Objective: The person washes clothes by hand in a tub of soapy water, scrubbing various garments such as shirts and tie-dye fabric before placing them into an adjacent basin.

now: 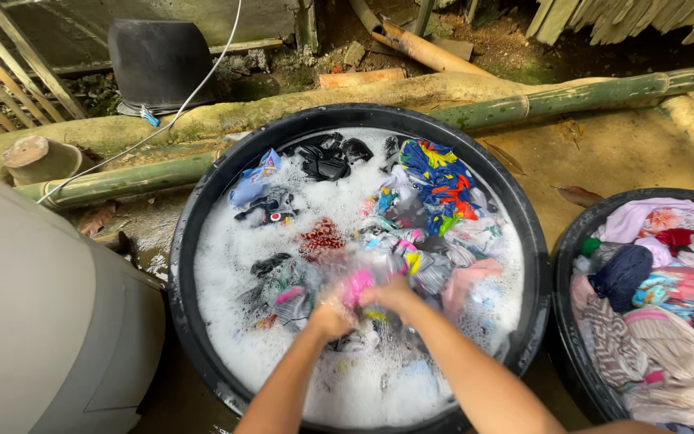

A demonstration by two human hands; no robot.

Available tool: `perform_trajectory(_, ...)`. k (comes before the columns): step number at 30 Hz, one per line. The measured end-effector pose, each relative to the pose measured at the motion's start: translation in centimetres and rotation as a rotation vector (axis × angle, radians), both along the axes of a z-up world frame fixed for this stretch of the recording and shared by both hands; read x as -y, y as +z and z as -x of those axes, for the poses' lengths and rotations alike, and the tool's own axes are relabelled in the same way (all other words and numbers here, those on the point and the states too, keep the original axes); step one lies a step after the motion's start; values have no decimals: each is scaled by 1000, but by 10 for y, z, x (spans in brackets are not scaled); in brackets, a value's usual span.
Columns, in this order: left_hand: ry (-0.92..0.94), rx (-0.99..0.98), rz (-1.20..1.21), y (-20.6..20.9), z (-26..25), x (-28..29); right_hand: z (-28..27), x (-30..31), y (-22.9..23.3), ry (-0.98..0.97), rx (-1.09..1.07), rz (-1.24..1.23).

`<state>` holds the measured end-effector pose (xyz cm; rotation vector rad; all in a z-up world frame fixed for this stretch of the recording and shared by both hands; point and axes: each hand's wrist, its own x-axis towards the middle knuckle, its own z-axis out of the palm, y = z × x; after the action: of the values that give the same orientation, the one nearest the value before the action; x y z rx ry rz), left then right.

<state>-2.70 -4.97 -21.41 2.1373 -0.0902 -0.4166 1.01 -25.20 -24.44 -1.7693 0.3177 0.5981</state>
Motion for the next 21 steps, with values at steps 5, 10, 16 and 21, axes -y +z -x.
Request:
perform_trajectory(5, 24, 470, 225, 134, 37, 3, -11, -18, 213, 63, 155, -554)
perform_trajectory(10, 376, 710, 442, 183, 30, 45, 15, -35, 361, 104, 246, -1008)
perform_trajectory(16, 697, 704, 1194, 215, -43, 56, 52, 52, 339, -179, 572, -1065)
perform_trajectory(21, 790, 430, 1382, 268, -26, 105, 39, -4, 221, -706, 314, -1092)
